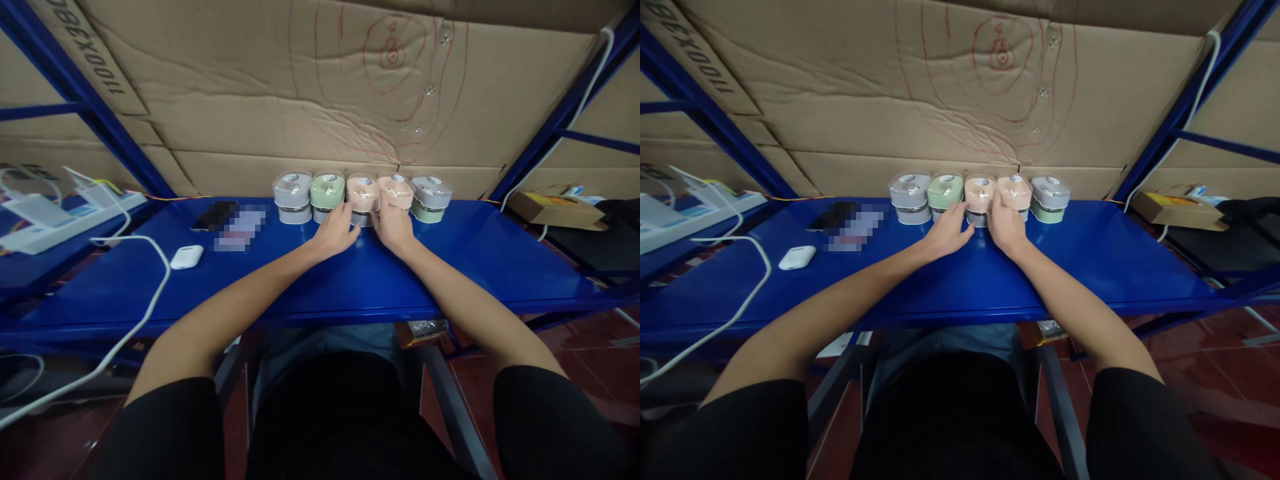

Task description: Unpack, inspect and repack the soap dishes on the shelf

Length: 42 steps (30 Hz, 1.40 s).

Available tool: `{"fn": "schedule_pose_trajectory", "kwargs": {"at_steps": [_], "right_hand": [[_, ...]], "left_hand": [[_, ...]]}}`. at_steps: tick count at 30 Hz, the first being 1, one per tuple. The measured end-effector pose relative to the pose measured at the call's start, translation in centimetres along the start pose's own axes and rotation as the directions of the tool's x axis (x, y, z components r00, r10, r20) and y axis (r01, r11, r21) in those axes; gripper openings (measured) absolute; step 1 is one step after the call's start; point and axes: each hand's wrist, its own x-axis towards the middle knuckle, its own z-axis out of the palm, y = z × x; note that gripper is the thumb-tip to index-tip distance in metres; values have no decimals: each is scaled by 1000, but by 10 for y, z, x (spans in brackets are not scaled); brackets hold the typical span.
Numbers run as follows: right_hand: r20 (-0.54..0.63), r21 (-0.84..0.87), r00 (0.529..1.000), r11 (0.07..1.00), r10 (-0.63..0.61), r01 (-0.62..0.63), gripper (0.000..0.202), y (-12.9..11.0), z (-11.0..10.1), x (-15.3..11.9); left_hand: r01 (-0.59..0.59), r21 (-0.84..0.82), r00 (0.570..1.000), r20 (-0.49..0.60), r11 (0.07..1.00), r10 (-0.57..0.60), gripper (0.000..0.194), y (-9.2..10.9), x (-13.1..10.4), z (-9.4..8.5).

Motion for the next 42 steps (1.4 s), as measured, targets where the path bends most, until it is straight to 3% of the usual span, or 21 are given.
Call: {"fn": "schedule_pose_trajectory", "kwargs": {"at_steps": [3, 5, 7, 10, 15, 33, 42], "right_hand": [[-13, 2, 989, 989, 150, -150, 72, -10, -9, -5], [-24, -10, 988, 988, 155, -155, 65, -18, -15, -10], [-22, -28, 996, 996, 87, -87, 55, -25, -20, -13], [38, -41, 997, 996, -74, 76, 47, -30, -20, -16], [111, -42, 983, 988, -144, 149, 46, -25, -11, -12], [120, 6, 978, 985, -171, 172, 56, -9, 0, -6], [102, 17, 981, 986, -164, 164, 54, -4, 3, -5]], "left_hand": [[-33, 72, 996, -75, 997, 38, 42, -7, 6, -21], [-27, 154, 990, -134, 988, 47, 45, -16, 15, -36], [-6, 221, 989, -140, 975, 38, 57, -27, 25, -49], [-13, 275, 997, -66, 961, 32, 76, -40, 38, -56], [-24, 319, 999, 27, 947, 16, 76, -45, 39, -49], [-12, 363, 1000, -2, 932, 14, 78, -38, 27, -40], [-16, 447, 1000, 27, 895, 4, 82, -19, 13, -43]]}}
